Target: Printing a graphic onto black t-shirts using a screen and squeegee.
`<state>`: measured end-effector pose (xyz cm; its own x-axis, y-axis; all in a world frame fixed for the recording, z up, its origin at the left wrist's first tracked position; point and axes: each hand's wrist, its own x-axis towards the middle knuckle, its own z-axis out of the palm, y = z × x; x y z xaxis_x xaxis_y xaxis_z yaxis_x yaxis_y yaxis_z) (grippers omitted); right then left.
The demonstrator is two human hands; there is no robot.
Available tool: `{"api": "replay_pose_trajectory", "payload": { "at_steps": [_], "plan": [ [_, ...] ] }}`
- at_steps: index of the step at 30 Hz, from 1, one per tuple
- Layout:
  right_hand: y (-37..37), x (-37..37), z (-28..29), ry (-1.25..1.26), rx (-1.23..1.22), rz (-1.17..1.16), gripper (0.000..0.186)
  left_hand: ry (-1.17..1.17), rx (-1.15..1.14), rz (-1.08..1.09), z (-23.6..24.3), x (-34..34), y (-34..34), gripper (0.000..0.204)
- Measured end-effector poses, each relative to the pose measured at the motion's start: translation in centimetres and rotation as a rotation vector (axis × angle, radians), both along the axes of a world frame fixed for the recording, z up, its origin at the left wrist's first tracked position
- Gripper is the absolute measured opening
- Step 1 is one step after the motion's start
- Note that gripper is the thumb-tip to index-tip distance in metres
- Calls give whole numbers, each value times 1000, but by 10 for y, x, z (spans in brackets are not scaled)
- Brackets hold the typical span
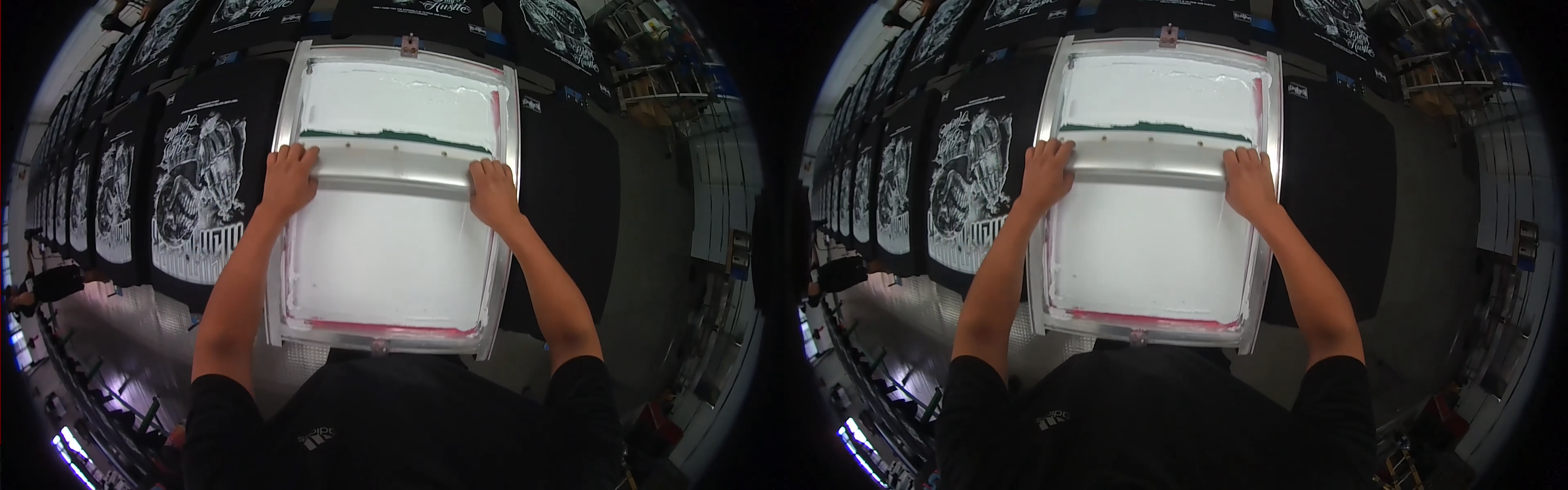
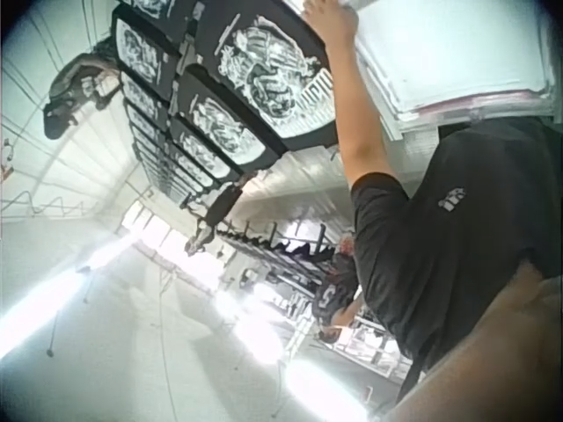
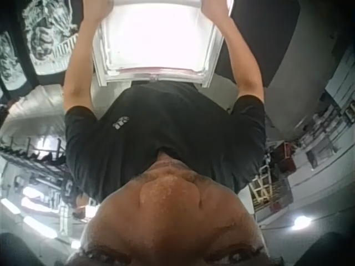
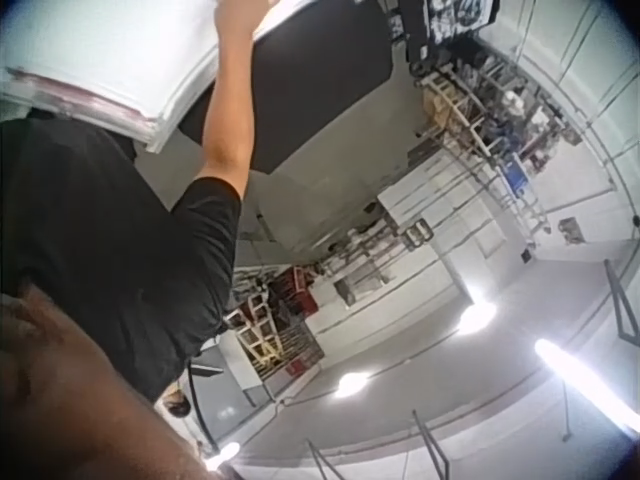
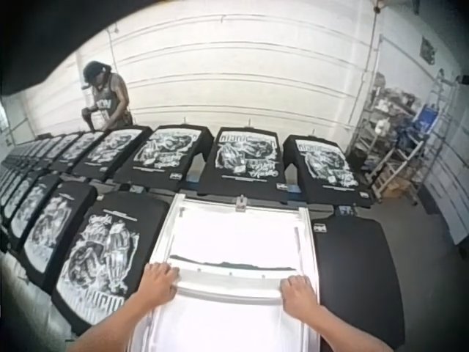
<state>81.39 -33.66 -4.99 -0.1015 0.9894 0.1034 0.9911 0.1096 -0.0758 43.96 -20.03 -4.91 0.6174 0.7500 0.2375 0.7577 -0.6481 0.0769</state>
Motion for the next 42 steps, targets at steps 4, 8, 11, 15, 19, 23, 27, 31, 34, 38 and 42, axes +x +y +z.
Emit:
{"api": "replay_pose_trajectory", "payload": {
  "at_steps": [4, 8, 11, 15, 19, 23, 27, 31, 34, 38, 42],
  "plan": [
    [-82, -25, 40, 161, -2, -4, 29, -76, -114, -91, 32, -40, -79, 38],
    [-176, -62, 77, 271, -35, 15, 32, -123, -215, -127, 69, -78, -154, 38],
    [-224, -83, 90, 310, -87, 7, 35, -106, -328, -140, 82, -102, -202, 37],
    [-268, -106, 85, 332, -186, -62, 38, -124, -381, -144, 71, -118, -243, 33],
    [-272, -109, 69, 307, -183, -86, 38, -149, -367, -116, 52, -116, -258, 34],
    [-266, -104, 65, 255, -345, -100, 44, -94, -411, -98, 49, -116, -255, 36],
    [-287, -117, 50, 238, -255, -96, 46, -174, -273, -75, 25, -127, -282, 39],
    [-227, -90, 42, 261, -150, -91, 46, -155, -242, -35, 13, -96, -222, 41],
    [-151, -59, 34, 216, -78, -78, 41, -143, -217, -30, 8, -62, -141, 39],
    [-40, -16, 26, 134, -29, -161, 34, -138, -223, -27, 4, -15, -21, 37],
    [63, 30, 25, 46, -1, -148, 32, -95, -158, 17, 2, 28, 89, 38]
  ]
}}
